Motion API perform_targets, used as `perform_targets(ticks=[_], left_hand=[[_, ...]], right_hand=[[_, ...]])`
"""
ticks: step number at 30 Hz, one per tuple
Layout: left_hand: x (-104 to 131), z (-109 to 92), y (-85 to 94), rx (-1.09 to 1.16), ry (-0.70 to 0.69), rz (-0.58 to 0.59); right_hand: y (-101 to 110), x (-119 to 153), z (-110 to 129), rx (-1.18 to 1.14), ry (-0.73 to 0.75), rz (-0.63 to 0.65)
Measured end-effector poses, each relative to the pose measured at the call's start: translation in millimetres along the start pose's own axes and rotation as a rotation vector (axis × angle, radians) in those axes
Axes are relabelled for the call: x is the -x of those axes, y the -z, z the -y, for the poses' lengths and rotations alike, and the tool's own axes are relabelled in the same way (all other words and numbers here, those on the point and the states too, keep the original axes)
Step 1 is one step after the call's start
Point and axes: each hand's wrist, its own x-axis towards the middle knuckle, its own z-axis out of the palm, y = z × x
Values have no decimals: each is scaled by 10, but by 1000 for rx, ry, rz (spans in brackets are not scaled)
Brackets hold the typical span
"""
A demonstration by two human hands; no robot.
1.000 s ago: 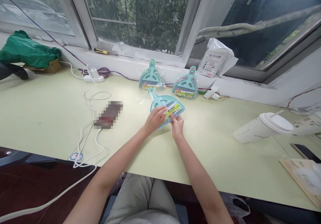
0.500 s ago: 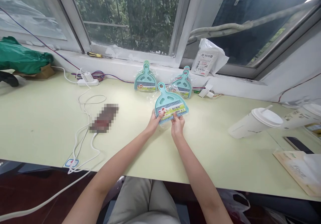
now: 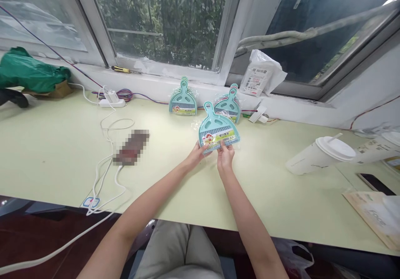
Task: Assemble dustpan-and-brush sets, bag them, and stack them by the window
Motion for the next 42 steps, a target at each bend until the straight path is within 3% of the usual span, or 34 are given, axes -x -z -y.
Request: perform_targets(ticks=[4,7,11,14,17,21,25,28,29,31,33,35,38,42], left_hand=[[-52,-54,57,-49,-100,-84],[-39,-100,126,-144,-94,-107],[12,-146,116,-213,-60,-50],[5,-165,88,-190,-151,9],[-27,-129,105,-238,-210,-40],[-48,-51,169,-288,-164,-55],[-69,-98,266,-262,-69,-82],[-104,-211,411,-215,-48,-166],[-117,-249,474,-192,-49,-200],[-140,-314,608,-127,-34,-254],[-156,-354,728,-48,25,-269],[-165,-368,814,29,105,-263],[-170,-360,869,83,171,-232],[-174,-352,877,-8,256,-136]], right_hand=[[6,-17,-21,-24,-32,25],[-11,5,-71,-13,-62,57],[-9,0,-88,3,-89,46],[-1,-15,-71,-5,-102,81],[-3,-12,-79,-13,-109,142],[23,-50,-119,19,-154,149],[151,-197,-106,173,-293,270],[287,-307,-28,494,-370,348],[326,-327,8,617,-298,353],[381,-340,81,852,5,409],[398,-324,135,1058,359,536],[387,-296,150,1222,587,640],[358,-277,109,1262,733,553],[352,-306,45,1059,668,419]])
